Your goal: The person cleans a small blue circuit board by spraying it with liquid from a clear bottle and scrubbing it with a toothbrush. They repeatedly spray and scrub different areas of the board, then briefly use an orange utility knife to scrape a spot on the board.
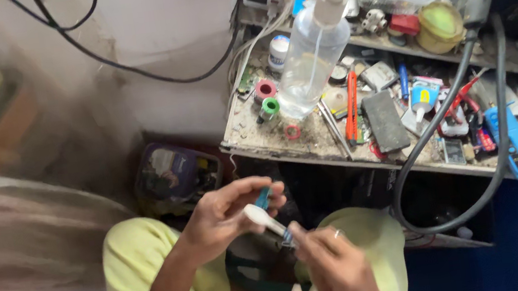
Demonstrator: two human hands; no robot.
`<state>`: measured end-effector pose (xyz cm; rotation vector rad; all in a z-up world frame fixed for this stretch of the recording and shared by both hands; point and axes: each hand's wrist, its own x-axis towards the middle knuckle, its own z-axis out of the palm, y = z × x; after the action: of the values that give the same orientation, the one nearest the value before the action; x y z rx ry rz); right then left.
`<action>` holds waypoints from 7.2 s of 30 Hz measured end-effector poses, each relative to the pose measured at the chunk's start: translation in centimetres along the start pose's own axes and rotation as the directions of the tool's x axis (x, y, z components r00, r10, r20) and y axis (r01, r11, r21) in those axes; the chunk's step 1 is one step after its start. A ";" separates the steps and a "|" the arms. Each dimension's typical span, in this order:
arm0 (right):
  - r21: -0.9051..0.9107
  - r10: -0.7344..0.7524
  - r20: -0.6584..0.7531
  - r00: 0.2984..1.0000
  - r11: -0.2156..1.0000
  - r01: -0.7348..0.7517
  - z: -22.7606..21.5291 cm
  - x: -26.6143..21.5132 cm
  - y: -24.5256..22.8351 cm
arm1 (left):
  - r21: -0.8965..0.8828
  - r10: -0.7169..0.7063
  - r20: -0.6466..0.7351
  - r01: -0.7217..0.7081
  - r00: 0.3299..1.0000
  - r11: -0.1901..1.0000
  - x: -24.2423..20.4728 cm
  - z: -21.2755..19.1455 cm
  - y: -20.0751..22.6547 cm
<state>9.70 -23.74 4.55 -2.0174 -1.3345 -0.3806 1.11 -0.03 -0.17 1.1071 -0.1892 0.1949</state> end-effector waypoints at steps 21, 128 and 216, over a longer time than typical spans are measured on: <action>0.149 0.152 0.049 0.987 0.976 -0.158 -0.7 1.8 -3.4 | -0.149 0.062 0.009 -0.060 0.998 0.987 0.0 0.4 0.3; 0.076 0.309 -0.001 0.951 0.948 -0.308 1.3 -0.3 -2.0 | -0.262 0.062 -0.009 -0.063 0.998 0.963 0.2 0.2 -1.1; 0.128 0.326 0.059 0.943 0.935 -0.331 2.4 -3.1 -0.5 | -0.298 -0.042 -0.114 0.006 0.993 0.954 -2.3 0.9 -4.2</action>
<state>7.63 -24.19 1.22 -2.0910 -0.9876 -0.0957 -0.14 -2.79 -3.98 0.7943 -0.0938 0.2031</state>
